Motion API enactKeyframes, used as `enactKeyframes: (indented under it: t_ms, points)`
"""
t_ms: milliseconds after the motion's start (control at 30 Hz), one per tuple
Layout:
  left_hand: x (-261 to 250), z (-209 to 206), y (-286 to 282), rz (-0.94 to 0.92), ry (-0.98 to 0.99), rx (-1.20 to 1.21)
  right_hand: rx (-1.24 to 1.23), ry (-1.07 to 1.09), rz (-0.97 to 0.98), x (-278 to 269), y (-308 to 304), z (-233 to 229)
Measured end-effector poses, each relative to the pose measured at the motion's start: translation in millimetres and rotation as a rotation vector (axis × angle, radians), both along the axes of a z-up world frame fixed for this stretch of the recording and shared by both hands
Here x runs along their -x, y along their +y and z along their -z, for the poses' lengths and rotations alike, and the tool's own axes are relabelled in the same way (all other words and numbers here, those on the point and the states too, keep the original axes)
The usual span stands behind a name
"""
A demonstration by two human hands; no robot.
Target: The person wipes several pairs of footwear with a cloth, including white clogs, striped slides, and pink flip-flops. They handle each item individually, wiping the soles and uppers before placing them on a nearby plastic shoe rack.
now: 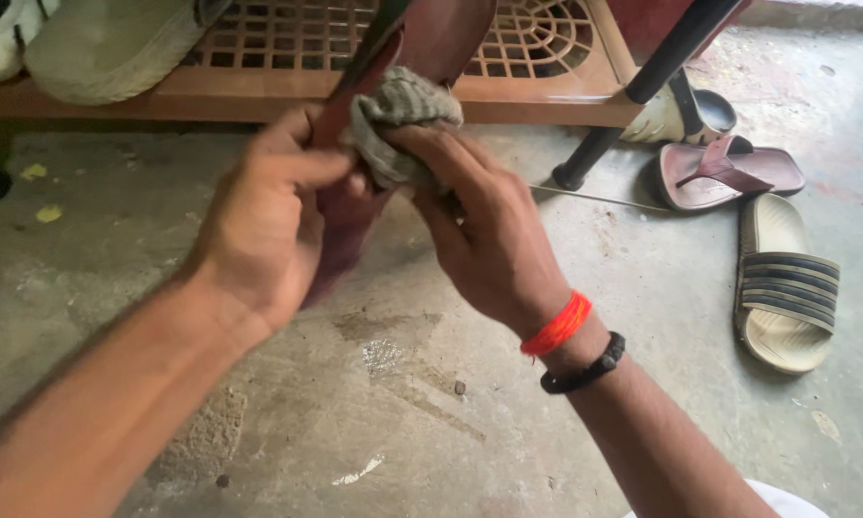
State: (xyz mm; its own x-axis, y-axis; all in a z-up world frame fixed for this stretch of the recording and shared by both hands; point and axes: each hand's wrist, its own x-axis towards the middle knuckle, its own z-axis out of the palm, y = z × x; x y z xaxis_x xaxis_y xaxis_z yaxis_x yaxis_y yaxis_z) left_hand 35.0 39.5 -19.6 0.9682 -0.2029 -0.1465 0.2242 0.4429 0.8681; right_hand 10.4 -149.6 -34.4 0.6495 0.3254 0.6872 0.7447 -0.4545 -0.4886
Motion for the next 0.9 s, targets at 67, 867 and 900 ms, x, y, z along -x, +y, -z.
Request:
enactKeyframes:
  t_ms: [67,867,900]
  points:
    - [6.0,1.7,-6.0,0.056,-0.014,-0.011,0.036,0.047,0.145,-12.2,-11.5,5.1]
    - [-4.5,13.6,2.3,-0.061,-0.213,0.08,-1.006,0.881,-0.139,-27.2,-21.4,7.7]
    - [-5.7,12.7,1.3,-0.059,-0.233,0.095,-1.043,0.979,-0.106,-25.0,-22.4,3.8]
